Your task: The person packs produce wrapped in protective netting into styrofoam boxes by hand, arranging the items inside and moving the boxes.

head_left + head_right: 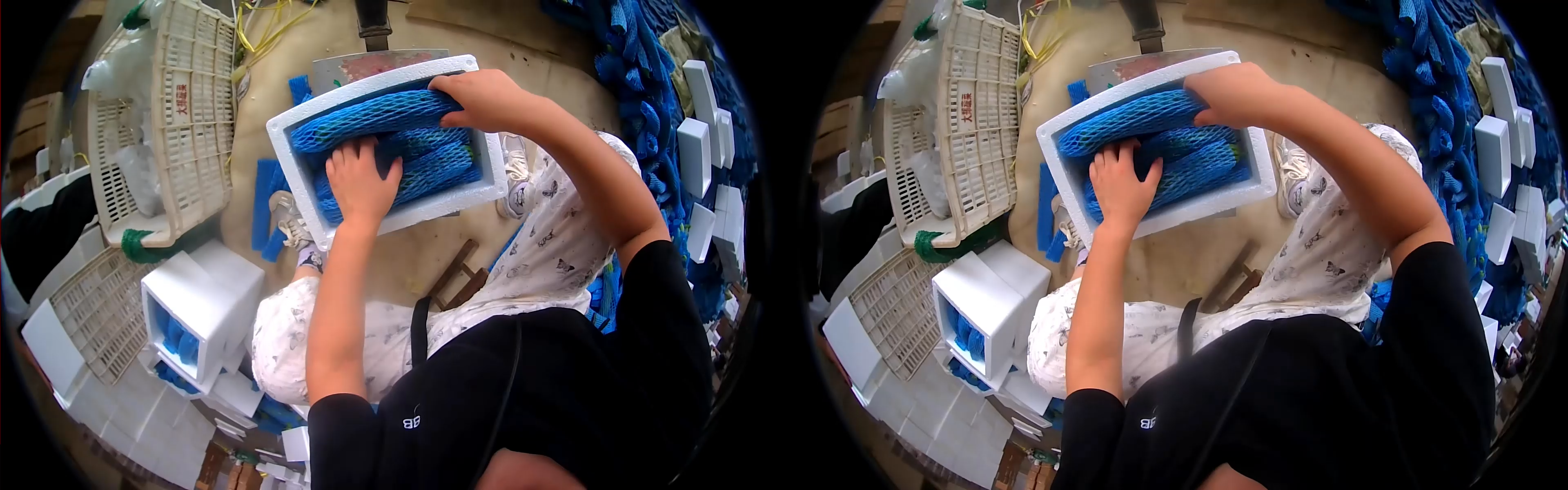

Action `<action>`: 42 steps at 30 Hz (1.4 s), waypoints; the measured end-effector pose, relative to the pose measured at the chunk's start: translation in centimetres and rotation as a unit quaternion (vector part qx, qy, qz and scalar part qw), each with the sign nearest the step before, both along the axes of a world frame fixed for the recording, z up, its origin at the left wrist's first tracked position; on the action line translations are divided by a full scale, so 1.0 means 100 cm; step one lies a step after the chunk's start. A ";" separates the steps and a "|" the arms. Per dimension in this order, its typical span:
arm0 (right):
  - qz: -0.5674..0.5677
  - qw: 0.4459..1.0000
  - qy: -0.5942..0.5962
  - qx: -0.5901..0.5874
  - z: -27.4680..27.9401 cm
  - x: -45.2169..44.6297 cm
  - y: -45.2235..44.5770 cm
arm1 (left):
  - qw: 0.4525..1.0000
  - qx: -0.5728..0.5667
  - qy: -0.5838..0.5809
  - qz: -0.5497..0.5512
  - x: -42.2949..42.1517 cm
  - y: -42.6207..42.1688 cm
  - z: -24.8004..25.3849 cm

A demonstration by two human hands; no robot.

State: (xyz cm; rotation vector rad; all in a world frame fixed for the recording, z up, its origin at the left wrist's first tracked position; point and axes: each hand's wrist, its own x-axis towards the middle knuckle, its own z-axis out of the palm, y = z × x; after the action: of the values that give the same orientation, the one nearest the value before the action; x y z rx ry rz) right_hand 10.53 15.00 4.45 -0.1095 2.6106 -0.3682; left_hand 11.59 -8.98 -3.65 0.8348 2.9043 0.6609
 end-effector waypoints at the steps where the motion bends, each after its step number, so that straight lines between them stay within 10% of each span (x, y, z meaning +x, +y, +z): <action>1: -0.015 0.999 -0.035 0.004 0.001 -0.002 -0.003 | 0.999 0.032 -0.009 0.002 0.005 -0.002 -0.005; 10: 0.036 0.995 -0.058 0.070 0.001 0.008 0.006 | 0.985 0.168 0.044 0.021 0.034 -0.013 0.010; 16: 0.079 0.977 0.198 -0.010 -0.049 0.019 -0.014 | 0.959 0.260 -0.074 0.086 0.010 -0.018 0.011; 19: 0.053 0.974 0.219 -0.033 -0.070 0.028 -0.024 | 0.956 0.208 -0.181 0.100 -0.019 -0.024 0.021; 24: 0.038 0.980 0.195 -0.025 -0.040 0.018 -0.023 | 0.994 -0.104 -0.030 -0.017 -0.033 -0.016 0.028; 34: 0.026 0.993 0.110 -0.019 -0.072 0.010 -0.029 | 0.984 -0.109 -0.138 0.003 -0.045 -0.012 -0.006; 36: 0.010 0.993 0.118 -0.010 -0.054 0.015 -0.031 | 0.994 0.095 -0.047 0.011 -0.030 -0.027 0.007; 42: 0.024 0.999 0.027 -0.005 -0.065 0.016 -0.021 | 0.998 -0.020 -0.043 0.034 0.014 -0.033 -0.029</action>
State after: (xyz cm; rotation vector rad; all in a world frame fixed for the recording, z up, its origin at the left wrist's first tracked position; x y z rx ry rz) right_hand 12.09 12.92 -2.06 -0.1868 2.6540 -0.3659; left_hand 12.98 -12.27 -6.60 0.6872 2.8705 0.6245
